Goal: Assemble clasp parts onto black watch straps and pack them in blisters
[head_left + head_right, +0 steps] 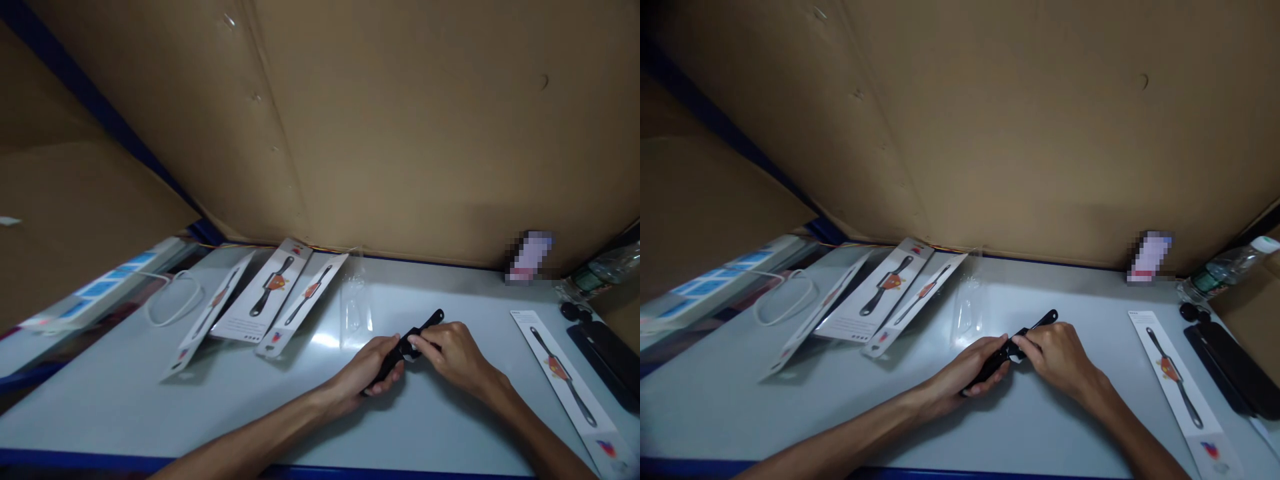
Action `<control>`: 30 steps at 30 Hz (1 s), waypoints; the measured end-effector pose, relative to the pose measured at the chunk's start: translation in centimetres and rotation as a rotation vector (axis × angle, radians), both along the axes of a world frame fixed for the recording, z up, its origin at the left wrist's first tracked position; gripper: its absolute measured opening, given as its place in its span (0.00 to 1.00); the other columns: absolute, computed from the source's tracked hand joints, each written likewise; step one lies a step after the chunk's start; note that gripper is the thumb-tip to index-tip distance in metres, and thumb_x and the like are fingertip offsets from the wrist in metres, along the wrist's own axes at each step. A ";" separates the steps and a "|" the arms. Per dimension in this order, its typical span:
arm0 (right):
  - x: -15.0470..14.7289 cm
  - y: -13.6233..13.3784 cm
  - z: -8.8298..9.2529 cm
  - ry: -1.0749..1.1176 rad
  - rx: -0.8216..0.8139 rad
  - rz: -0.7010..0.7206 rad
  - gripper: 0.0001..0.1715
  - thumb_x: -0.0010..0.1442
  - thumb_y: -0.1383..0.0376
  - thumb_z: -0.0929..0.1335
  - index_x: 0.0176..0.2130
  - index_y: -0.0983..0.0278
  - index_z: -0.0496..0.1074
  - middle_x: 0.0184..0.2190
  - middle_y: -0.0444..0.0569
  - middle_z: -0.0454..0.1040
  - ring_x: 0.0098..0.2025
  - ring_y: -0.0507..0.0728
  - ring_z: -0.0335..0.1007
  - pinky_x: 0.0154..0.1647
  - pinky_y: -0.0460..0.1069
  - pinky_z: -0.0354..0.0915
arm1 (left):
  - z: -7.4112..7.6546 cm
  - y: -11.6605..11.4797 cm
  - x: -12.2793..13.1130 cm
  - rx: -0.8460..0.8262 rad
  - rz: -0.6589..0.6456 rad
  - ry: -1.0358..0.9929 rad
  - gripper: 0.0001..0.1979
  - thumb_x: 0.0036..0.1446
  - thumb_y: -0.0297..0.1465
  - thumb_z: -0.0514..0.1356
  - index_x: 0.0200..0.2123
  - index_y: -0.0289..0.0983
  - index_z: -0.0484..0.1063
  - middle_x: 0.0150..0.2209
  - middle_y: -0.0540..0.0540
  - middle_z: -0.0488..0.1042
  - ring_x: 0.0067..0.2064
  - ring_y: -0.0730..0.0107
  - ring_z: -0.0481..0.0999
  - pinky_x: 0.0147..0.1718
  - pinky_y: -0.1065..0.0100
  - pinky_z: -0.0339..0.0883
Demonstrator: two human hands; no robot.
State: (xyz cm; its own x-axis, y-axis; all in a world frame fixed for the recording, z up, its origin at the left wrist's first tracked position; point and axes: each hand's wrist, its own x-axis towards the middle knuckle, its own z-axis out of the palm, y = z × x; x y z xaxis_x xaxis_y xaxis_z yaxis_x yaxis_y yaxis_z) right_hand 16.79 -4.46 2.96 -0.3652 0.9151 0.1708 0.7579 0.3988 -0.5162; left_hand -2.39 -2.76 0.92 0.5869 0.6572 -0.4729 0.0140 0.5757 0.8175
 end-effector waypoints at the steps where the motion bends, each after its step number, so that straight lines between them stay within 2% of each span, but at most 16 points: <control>1: 0.0 0.0 0.0 0.010 -0.023 0.025 0.28 0.72 0.57 0.62 0.23 0.63 0.74 0.20 0.45 0.74 0.22 0.51 0.64 0.28 0.47 0.52 | 0.0 0.0 0.0 -0.003 0.005 -0.004 0.28 0.54 0.58 0.58 0.30 0.36 0.66 0.20 0.54 0.66 0.14 0.85 0.50 0.15 0.72 0.34; 4: 0.0 -0.1 0.2 0.033 -0.070 0.080 0.28 0.72 0.57 0.62 0.24 0.63 0.75 0.22 0.45 0.76 0.23 0.51 0.65 0.29 0.47 0.53 | 0.0 0.0 0.0 -0.003 0.009 -0.009 0.28 0.54 0.58 0.59 0.30 0.36 0.66 0.20 0.54 0.66 0.14 0.85 0.51 0.15 0.72 0.34; 9: 0.0 0.0 0.1 -0.037 0.016 0.004 0.28 0.73 0.57 0.61 0.25 0.63 0.75 0.22 0.46 0.76 0.23 0.52 0.66 0.30 0.48 0.52 | -0.1 0.0 0.0 0.013 -0.006 0.004 0.28 0.55 0.58 0.57 0.29 0.35 0.66 0.20 0.53 0.66 0.14 0.86 0.51 0.14 0.72 0.35; 13: -0.1 0.0 0.2 0.000 -0.057 0.076 0.29 0.73 0.57 0.61 0.24 0.63 0.74 0.21 0.45 0.75 0.22 0.51 0.64 0.29 0.47 0.53 | -0.1 -0.1 0.0 -0.001 0.007 0.007 0.28 0.55 0.57 0.58 0.29 0.36 0.66 0.21 0.54 0.66 0.14 0.85 0.51 0.15 0.73 0.35; 18: 0.0 -0.1 0.2 -0.041 0.018 0.004 0.29 0.73 0.57 0.60 0.25 0.64 0.75 0.22 0.46 0.76 0.23 0.51 0.66 0.30 0.48 0.52 | -0.1 -0.1 0.0 0.010 -0.012 0.017 0.28 0.55 0.57 0.57 0.29 0.35 0.66 0.20 0.54 0.66 0.14 0.85 0.51 0.15 0.73 0.36; 22: -0.1 -0.2 0.0 -0.014 -0.022 0.070 0.30 0.74 0.56 0.59 0.25 0.63 0.75 0.23 0.45 0.77 0.23 0.50 0.67 0.29 0.47 0.52 | -0.1 -0.1 0.0 0.008 -0.003 0.019 0.28 0.54 0.57 0.58 0.30 0.36 0.66 0.20 0.54 0.66 0.14 0.84 0.51 0.14 0.73 0.35; 27: 0.3 0.0 -0.1 -0.068 0.059 -0.062 0.30 0.74 0.55 0.59 0.26 0.64 0.74 0.23 0.47 0.77 0.24 0.52 0.69 0.30 0.48 0.53 | -0.2 -0.1 0.0 0.026 -0.035 0.013 0.27 0.55 0.57 0.57 0.28 0.35 0.66 0.20 0.54 0.66 0.14 0.84 0.51 0.14 0.72 0.36; 30: 1.1 0.4 0.5 -0.027 0.052 -0.167 0.25 0.73 0.57 0.60 0.31 0.63 0.76 0.24 0.46 0.78 0.24 0.52 0.69 0.30 0.47 0.54 | -0.2 -0.1 0.0 0.025 -0.028 -0.001 0.26 0.56 0.55 0.57 0.30 0.36 0.66 0.20 0.54 0.67 0.14 0.84 0.51 0.14 0.72 0.36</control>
State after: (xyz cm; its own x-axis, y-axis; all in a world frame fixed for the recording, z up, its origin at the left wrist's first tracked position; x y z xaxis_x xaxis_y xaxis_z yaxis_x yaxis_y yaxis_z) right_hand 17.92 -4.09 3.46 -0.2138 0.9536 0.2118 0.8292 0.2918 -0.4767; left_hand -2.43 -2.84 0.75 0.6058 0.6519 -0.4561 0.0295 0.5544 0.8317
